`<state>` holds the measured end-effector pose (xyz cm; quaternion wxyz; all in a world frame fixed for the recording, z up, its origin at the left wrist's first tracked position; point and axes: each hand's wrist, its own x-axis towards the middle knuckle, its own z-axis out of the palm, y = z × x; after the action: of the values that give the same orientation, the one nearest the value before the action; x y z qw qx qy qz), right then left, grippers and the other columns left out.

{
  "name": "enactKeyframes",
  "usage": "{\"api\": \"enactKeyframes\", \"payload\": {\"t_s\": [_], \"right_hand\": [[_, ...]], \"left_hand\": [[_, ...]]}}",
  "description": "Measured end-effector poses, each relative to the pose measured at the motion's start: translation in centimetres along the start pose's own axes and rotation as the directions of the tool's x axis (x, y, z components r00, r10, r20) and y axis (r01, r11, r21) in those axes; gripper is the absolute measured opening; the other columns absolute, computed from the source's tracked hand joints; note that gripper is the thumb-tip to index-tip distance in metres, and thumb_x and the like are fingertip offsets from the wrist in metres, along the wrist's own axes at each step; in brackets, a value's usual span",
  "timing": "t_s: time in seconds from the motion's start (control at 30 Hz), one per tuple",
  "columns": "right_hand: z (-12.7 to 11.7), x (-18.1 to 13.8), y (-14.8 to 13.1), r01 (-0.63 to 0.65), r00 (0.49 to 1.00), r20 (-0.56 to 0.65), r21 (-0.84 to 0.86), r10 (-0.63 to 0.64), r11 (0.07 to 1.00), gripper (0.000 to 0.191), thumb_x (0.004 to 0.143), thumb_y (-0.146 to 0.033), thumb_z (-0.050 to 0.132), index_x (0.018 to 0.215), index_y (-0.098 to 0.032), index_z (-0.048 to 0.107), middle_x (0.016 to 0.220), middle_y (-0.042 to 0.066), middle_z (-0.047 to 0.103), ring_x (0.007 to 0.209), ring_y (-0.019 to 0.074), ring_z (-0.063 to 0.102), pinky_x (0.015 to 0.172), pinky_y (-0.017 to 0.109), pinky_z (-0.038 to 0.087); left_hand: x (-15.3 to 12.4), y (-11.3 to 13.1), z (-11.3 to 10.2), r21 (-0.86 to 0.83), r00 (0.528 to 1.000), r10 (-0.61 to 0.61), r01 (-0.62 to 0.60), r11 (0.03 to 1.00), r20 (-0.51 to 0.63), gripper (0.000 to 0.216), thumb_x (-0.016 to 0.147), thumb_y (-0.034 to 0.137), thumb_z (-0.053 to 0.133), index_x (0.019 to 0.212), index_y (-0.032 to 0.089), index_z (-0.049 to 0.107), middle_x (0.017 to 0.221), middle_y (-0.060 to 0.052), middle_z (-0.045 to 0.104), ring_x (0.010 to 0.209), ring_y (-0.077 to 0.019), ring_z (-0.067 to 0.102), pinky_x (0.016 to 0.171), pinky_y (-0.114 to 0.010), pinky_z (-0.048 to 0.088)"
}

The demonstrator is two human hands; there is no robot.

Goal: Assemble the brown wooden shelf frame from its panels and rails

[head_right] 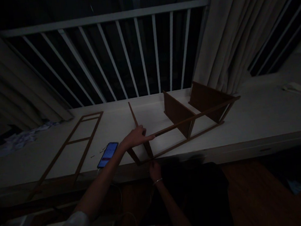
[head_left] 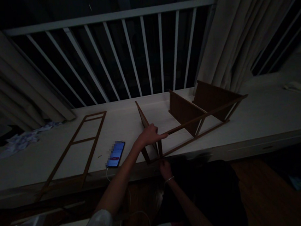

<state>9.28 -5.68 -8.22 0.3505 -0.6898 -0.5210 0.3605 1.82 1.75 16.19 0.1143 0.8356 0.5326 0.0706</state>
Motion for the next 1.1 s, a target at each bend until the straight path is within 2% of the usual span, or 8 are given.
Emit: {"api": "enactKeyframes", "payload": {"t_s": [0.2,0.33,0.47,0.67,0.73,0.87,0.97,1.1], "right_hand": [[0.0,-0.4,-0.4,-0.011,0.999,0.03,-0.068,0.013,0.998,0.034,0.084,-0.025,0.029,0.088,-0.01,0.06,0.076,0.013,0.064,0.068,0.0153,0.059,0.059,0.02,0.037],[-0.1,-0.4,-0.3,-0.015,0.999,0.05,-0.065,0.018,0.998,0.033,0.083,-0.021,0.029,0.082,-0.011,0.06,0.071,0.01,0.064,0.063,0.0136,0.059,0.056,0.019,0.036],[0.0,-0.2,0.0,-0.012,0.999,0.052,-0.026,0.014,1.0,0.031,0.082,-0.02,0.031,0.078,-0.012,0.061,0.07,0.009,0.064,0.064,0.0131,0.058,0.056,0.018,0.036],[0.5,0.1,0.7,-0.022,0.999,0.04,0.072,0.019,0.997,0.033,0.081,-0.024,0.029,0.075,-0.012,0.06,0.069,0.007,0.063,0.062,0.0127,0.057,0.056,0.019,0.038],[0.7,0.2,1.0,-0.042,0.998,0.042,0.176,0.035,0.983,0.034,0.081,-0.029,0.03,0.074,-0.012,0.059,0.067,0.006,0.063,0.06,0.0127,0.055,0.054,0.019,0.038],[1.2,0.6,1.6,-0.165,0.985,0.122,0.506,0.119,0.847,0.034,0.074,-0.041,0.041,0.072,-0.011,0.058,0.057,0.003,0.06,0.051,0.0128,0.053,0.049,0.021,0.039],[1.5,0.9,1.9,-0.247,0.968,0.189,0.6,0.165,0.761,0.038,0.069,-0.046,0.045,0.07,-0.011,0.058,0.051,0.002,0.058,0.047,0.0133,0.052,0.047,0.022,0.04],[1.7,1.1,2.1,-0.341,0.94,0.268,0.691,0.212,0.638,0.034,0.067,-0.047,0.049,0.065,-0.014,0.056,0.054,0.004,0.06,0.05,0.0153,0.056,0.05,0.026,0.043]], "left_hand": [[0.1,0.2,-0.1,0.001,0.999,-0.036,0.036,0.999,0.006,0.05,0.063,0.062,0.041,0.071,0.015,0.056,0.085,-0.007,0.053,0.072,-0.0166,0.051,0.063,-0.025,0.039],[0.1,0.0,-0.1,-0.01,1.0,-0.008,0.009,1.0,0.006,0.05,0.064,0.062,0.04,0.069,0.014,0.056,0.084,-0.007,0.053,0.069,-0.0159,0.052,0.061,-0.025,0.039],[0.2,-0.4,0.3,0.003,0.999,0.035,-0.035,0.999,-0.022,0.052,0.065,0.063,0.037,0.067,0.015,0.055,0.083,-0.007,0.053,0.067,-0.0153,0.051,0.061,-0.026,0.038],[0.2,-0.4,0.3,0.0,1.0,0.026,-0.026,1.0,-0.014,0.056,0.063,0.067,0.036,0.068,0.015,0.055,0.082,-0.007,0.053,0.068,-0.0157,0.051,0.06,-0.025,0.037],[0.1,-0.3,0.2,-0.002,1.0,0.014,-0.014,1.0,-0.01,0.055,0.063,0.066,0.037,0.069,0.015,0.056,0.083,-0.008,0.053,0.069,-0.016,0.051,0.06,-0.025,0.037],[0.1,-0.1,0.1,-0.006,1.0,-0.015,0.015,1.0,-0.008,0.051,0.063,0.063,0.041,0.07,0.014,0.056,0.084,-0.008,0.053,0.07,-0.0163,0.052,0.061,-0.026,0.038],[0.1,-0.1,0.1,-0.007,1.0,-0.008,0.008,1.0,-0.01,0.051,0.064,0.063,0.041,0.069,0.014,0.056,0.084,-0.008,0.054,0.07,-0.016,0.052,0.062,-0.026,0.038],[0.1,-0.2,0.1,-0.006,1.0,0.011,-0.011,1.0,-0.012,0.052,0.064,0.064,0.038,0.068,0.015,0.055,0.084,-0.007,0.053,0.068,-0.0156,0.052,0.061,-0.026,0.038]]}}
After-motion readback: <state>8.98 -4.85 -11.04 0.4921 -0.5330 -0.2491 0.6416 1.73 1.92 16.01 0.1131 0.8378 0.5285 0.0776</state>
